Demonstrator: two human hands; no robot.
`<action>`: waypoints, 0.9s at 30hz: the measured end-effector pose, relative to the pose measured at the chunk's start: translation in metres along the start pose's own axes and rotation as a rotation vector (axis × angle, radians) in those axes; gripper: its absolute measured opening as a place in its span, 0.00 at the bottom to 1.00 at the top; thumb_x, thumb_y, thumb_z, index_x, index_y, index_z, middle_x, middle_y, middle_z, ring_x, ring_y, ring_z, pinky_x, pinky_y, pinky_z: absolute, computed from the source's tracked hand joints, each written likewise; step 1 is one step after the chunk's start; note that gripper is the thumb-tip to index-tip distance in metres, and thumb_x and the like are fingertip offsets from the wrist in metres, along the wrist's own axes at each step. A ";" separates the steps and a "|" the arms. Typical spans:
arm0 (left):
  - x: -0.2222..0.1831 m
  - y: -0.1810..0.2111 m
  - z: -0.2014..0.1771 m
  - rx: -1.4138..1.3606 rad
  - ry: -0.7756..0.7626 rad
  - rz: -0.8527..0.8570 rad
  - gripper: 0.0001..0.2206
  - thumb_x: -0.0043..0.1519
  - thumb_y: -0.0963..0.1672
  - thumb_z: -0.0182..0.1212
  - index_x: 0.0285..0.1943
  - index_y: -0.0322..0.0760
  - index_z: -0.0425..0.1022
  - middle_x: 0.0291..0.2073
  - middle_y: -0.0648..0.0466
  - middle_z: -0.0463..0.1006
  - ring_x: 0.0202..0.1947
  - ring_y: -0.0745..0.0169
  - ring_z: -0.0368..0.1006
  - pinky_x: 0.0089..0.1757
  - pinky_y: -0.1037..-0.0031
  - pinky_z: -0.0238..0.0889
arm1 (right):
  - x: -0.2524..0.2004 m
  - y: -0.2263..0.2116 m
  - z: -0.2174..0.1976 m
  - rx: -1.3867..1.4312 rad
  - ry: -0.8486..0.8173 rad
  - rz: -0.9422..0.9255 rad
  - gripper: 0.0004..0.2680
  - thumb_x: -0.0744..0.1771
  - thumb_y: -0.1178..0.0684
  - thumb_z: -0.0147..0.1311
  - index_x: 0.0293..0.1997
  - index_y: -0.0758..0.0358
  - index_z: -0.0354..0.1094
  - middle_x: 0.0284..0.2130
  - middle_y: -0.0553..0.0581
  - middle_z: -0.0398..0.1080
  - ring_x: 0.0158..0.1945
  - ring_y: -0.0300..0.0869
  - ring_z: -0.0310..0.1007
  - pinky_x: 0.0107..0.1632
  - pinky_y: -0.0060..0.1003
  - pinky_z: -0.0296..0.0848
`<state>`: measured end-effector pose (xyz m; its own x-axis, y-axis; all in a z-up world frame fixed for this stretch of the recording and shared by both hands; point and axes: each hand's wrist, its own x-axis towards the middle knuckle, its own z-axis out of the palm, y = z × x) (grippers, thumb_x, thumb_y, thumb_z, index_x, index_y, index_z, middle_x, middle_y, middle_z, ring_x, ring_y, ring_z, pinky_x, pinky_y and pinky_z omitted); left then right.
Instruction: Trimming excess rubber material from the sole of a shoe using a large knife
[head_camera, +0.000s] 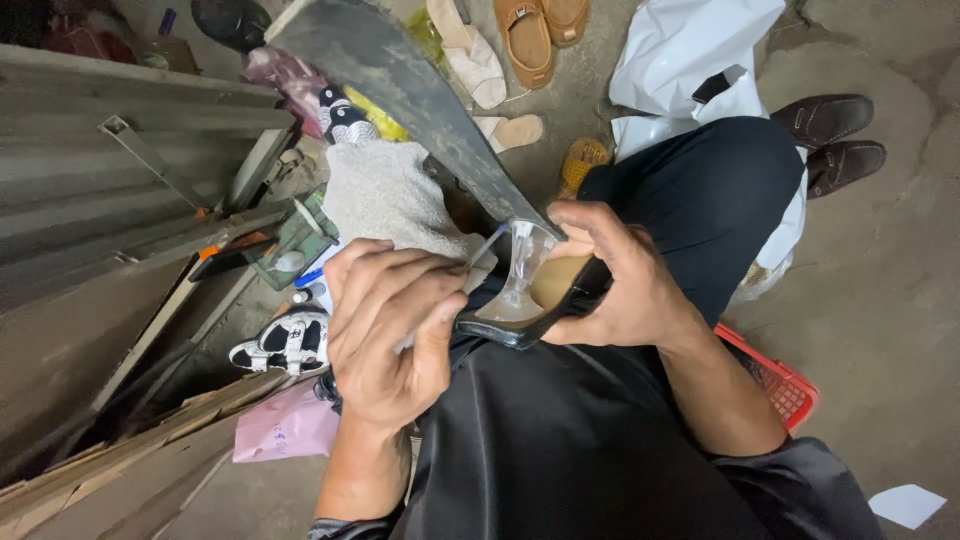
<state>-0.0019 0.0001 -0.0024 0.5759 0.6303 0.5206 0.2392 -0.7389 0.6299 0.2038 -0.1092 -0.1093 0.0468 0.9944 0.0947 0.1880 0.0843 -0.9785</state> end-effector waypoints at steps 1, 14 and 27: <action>0.001 0.003 -0.002 0.020 -0.018 -0.002 0.08 0.66 0.41 0.57 0.38 0.28 0.76 0.34 0.43 0.83 0.35 0.46 0.79 0.48 0.55 0.63 | -0.001 -0.001 0.000 -0.009 0.005 0.039 0.39 0.54 0.43 0.76 0.67 0.70 0.54 0.59 0.63 0.65 0.56 0.50 0.78 0.60 0.43 0.80; 0.000 0.006 0.009 0.028 -0.208 0.125 0.03 0.67 0.41 0.62 0.42 0.38 0.81 0.42 0.52 0.84 0.50 0.43 0.77 0.61 0.46 0.50 | 0.008 -0.017 0.012 -0.362 0.130 0.059 0.34 0.54 0.50 0.76 0.63 0.65 0.56 0.55 0.65 0.75 0.50 0.50 0.83 0.51 0.40 0.78; 0.002 0.002 0.017 0.060 -0.171 0.133 0.05 0.67 0.40 0.61 0.41 0.33 0.81 0.40 0.50 0.85 0.51 0.40 0.78 0.61 0.44 0.48 | 0.012 -0.020 0.013 -0.409 0.119 0.079 0.33 0.56 0.45 0.76 0.62 0.63 0.57 0.51 0.59 0.78 0.49 0.47 0.83 0.50 0.42 0.77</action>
<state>0.0131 -0.0047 -0.0103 0.7286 0.4804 0.4883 0.1953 -0.8290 0.5241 0.1877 -0.0985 -0.0913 0.1850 0.9805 0.0662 0.5511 -0.0477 -0.8331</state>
